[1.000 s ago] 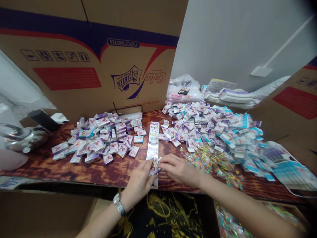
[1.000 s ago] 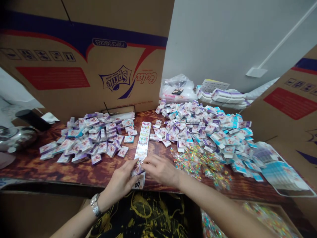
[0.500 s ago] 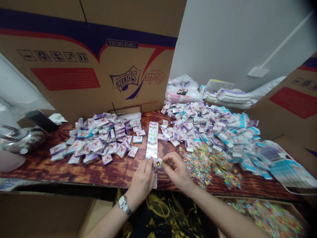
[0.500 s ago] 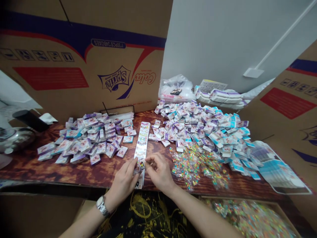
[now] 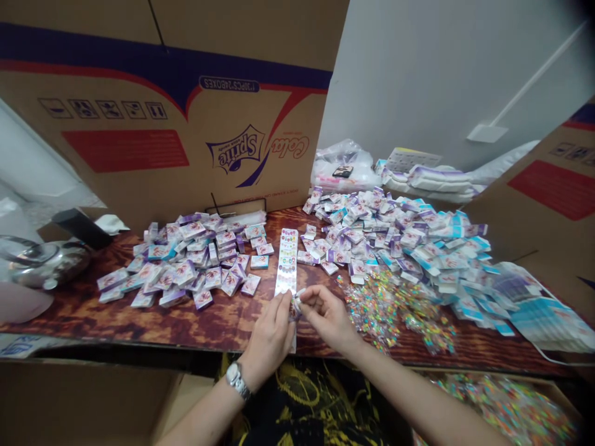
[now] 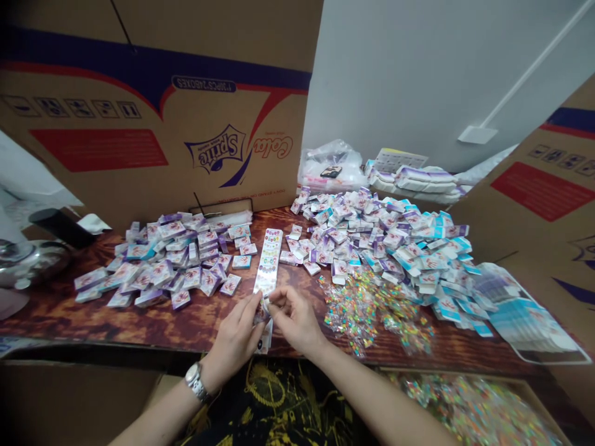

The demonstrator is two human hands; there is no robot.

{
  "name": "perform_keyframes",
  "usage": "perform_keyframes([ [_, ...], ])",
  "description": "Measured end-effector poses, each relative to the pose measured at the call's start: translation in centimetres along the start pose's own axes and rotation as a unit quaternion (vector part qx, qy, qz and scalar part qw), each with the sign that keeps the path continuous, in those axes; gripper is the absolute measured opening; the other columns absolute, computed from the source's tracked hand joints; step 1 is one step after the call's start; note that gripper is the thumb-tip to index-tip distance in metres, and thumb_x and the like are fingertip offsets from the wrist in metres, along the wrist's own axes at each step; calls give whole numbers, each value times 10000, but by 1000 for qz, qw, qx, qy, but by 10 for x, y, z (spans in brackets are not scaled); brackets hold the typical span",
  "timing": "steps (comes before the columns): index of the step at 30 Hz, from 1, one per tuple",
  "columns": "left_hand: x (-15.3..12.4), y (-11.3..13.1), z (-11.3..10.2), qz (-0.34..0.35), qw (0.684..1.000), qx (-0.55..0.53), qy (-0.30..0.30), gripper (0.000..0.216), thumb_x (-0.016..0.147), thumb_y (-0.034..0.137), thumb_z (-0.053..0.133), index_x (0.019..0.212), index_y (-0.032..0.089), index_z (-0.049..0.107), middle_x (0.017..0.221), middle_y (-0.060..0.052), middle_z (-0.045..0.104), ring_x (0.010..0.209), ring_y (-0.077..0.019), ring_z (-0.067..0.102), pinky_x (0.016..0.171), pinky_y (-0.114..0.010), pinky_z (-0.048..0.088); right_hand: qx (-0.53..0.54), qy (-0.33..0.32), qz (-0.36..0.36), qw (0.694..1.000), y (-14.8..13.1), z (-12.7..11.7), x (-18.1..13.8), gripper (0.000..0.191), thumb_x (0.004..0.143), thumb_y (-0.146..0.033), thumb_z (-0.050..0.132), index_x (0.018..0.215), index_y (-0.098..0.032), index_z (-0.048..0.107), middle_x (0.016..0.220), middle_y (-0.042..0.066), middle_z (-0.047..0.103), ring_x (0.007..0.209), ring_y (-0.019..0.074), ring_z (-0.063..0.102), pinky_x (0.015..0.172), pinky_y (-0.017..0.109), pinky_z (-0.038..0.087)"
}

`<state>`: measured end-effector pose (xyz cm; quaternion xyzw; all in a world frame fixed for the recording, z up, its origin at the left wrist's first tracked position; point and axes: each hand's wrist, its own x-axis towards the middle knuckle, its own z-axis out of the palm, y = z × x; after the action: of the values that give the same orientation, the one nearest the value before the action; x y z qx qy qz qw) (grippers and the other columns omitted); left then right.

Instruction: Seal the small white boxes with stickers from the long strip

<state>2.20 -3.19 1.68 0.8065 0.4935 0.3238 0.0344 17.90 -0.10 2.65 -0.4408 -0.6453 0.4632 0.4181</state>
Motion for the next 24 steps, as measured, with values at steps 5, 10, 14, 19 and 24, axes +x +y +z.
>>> perform_keyframes([
  [5,2,-2,-3,6,1000,-13,12,511,838,100,416,1336,106,299,1187,-175,522,1120,-253,512,915,-385,483,-134,-26,-95,986,-25,-6,-8,187,879,-172,458,1055,-201,512,943,47,612,847,160,597,764,300,497],
  [10,6,1,-8,-18,998,-58,16,536,854,128,437,1362,137,269,1191,-156,523,1106,-230,519,912,-364,476,-249,-30,-179,951,-36,-16,-12,271,863,-137,467,1123,-200,509,1013,99,570,1004,222,522,842,386,487],
  [14,10,6,-14,-33,994,-105,-8,538,852,127,447,1361,168,279,1186,-131,521,1086,-205,525,896,-327,479,-260,-45,-207,942,-38,-24,-4,230,882,-145,464,1093,-210,527,1061,98,549,1110,229,460,909,405,455],
  [19,7,9,-14,-23,992,-125,-11,455,847,108,441,1289,184,363,1169,-117,524,1081,-198,527,896,-328,479,-207,-63,-165,962,-39,-24,2,179,886,-185,486,1055,-222,531,1020,66,560,1015,192,522,867,363,473],
  [24,4,7,-11,-3,996,-86,13,368,849,113,441,1211,175,427,1155,-129,538,1069,-208,549,864,-328,504,-159,-11,-90,983,-36,-15,-5,307,862,-229,531,1165,-204,486,991,68,585,886,173,580,718,295,516],
])
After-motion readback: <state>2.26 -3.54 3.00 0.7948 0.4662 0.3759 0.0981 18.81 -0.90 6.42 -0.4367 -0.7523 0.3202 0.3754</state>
